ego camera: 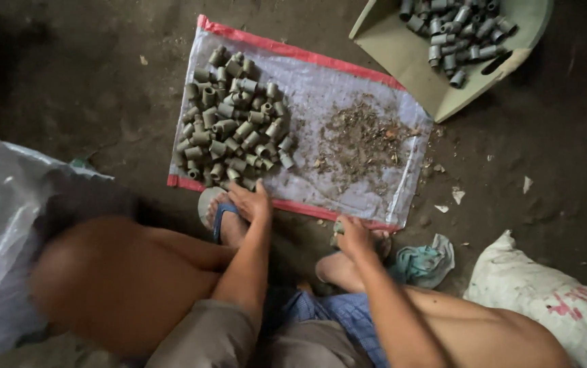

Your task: The person sits on the floor and sorts small, cylindrical ceramic parts spread on a plastic sheet. They pick up the parts, wipe them with a cloth, and transfer them into a plastic bag and a cardboard box.

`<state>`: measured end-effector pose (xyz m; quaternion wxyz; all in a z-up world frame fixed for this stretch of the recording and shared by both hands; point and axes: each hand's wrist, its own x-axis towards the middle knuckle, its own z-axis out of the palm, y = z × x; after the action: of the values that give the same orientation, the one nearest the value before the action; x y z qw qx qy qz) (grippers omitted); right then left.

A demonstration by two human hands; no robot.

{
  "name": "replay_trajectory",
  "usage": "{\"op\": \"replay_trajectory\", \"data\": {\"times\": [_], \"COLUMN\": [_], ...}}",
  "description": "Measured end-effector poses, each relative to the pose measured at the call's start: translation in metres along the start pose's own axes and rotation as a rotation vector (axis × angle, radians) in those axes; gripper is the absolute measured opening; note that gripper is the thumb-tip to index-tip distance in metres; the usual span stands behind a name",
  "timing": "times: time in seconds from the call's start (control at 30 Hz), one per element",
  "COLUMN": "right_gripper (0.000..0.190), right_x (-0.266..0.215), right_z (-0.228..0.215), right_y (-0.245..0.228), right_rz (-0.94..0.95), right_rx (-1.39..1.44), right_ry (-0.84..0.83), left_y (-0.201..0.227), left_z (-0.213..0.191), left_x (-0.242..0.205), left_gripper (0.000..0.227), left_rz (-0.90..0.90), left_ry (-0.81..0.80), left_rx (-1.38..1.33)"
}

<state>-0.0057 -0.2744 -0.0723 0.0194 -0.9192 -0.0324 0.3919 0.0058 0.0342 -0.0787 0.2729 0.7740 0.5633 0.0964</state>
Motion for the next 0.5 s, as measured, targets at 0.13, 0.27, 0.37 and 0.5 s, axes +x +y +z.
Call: {"op": "replay_trajectory", "data": {"times": [0.13,0.27,0.37,0.5], "right_gripper": [0.041,0.042,0.045,0.053], "right_x": [-0.064,-0.066,-0.025,-0.095], "right_z": [-0.035,-0.046,-0.01,-0.086], "right_y": [-0.034,-0.045,-0.044,-0.097], "right_rz": [-0.015,-0.024,0.424,0.293], "right_rx": [-0.024,-0.029,0.484,0.112], "right_ry": [-0.033,0.007,-0.038,-0.071], "left_y": [-0.015,0.005,0.05,0.108], "left_z": [0.002,0.02,0.008,-0.062], "left_x": [-0.007,-0.032,-0.072,-0.072], "left_gripper": [0.066,0.039,0.036,0.048], "left_rz": [-0.036,0.202,-0.441,-0.474], "left_ry": [-0.024,-0.147,-0.932,-1.189], "left_rx": [-0.113,-0.528,-1.15,-1.137]}}
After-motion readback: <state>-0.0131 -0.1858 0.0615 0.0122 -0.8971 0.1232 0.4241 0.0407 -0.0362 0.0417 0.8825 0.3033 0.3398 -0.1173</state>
